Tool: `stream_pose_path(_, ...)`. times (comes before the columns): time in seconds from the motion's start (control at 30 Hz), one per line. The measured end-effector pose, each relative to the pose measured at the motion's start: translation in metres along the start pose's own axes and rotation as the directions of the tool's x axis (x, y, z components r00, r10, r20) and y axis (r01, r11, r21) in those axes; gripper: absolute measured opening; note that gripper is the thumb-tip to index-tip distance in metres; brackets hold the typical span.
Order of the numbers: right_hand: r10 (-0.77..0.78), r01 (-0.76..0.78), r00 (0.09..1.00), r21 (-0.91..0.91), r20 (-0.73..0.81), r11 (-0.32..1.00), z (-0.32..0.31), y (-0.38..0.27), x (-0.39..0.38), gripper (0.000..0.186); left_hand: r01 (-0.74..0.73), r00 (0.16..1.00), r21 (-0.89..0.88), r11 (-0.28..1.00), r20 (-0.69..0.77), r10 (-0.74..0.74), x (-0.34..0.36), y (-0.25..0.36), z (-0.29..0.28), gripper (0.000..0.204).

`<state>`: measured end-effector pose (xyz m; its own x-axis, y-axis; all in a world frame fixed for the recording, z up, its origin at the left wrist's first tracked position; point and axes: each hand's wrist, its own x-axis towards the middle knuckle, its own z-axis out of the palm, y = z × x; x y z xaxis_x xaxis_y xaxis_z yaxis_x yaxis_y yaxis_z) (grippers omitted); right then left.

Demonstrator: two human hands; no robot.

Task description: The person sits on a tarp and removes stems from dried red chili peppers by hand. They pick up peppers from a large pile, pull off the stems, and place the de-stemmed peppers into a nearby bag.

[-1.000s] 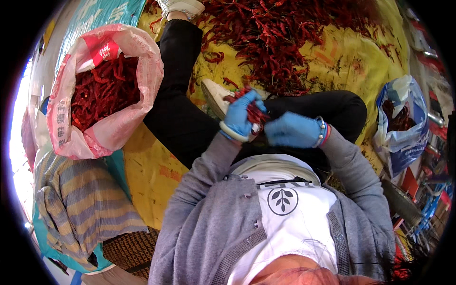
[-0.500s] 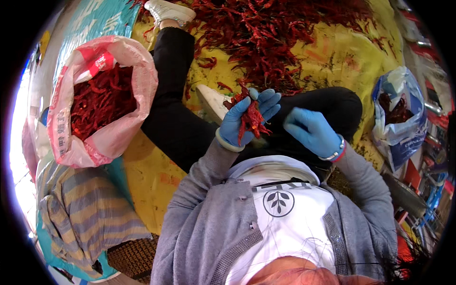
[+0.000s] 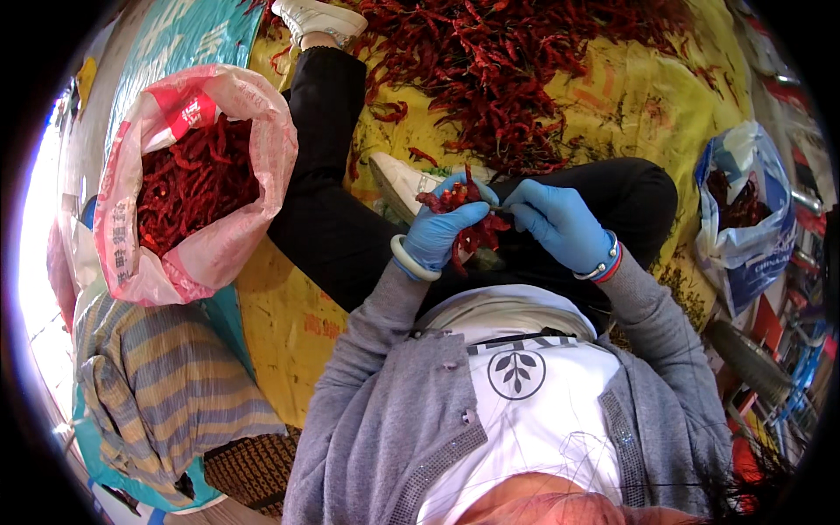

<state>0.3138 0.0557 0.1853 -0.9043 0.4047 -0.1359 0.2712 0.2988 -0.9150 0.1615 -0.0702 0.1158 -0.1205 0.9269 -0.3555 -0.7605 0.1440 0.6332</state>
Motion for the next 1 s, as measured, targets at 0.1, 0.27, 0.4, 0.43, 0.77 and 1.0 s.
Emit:
stream_pose_path(0.1,0.023,-0.021,0.995,0.020,-0.098,1.000,0.004,0.001,0.000,0.005,0.000,1.000,-0.039,0.999,-0.023,-0.001,-0.001,0.001,0.006,0.018)
stream_pose_path(0.27,0.316,-0.217,0.946,0.584,-0.071,0.782,0.015,0.013,0.006,0.013,-0.049,0.999,-0.169,0.984,0.001,0.050,0.001,-0.003,0.015,0.017)
stream_pose_path(0.4,0.388,-0.320,0.912,0.828,0.137,0.461,0.021,0.029,-0.003,0.017,-0.154,0.986,-0.178,0.972,0.042,0.163,0.003,-0.011,0.016,0.015)
stream_pose_path(0.43,0.383,-0.324,0.910,0.851,0.161,0.413,0.023,0.031,-0.007,0.017,-0.121,0.992,-0.175,0.977,0.019,0.126,0.002,-0.011,0.019,0.014)
stream_pose_path(0.77,0.366,-0.432,0.890,0.758,0.272,0.488,-0.026,0.055,-0.037,0.019,-0.227,0.953,-0.248,0.942,0.143,0.267,-0.013,0.033,-0.003,0.017)
stream_pose_path(1.0,0.414,0.015,0.866,-0.842,0.281,0.540,-0.101,0.007,-0.086,0.016,-0.514,0.858,0.067,0.855,0.010,0.514,-0.089,0.152,-0.035,0.015)
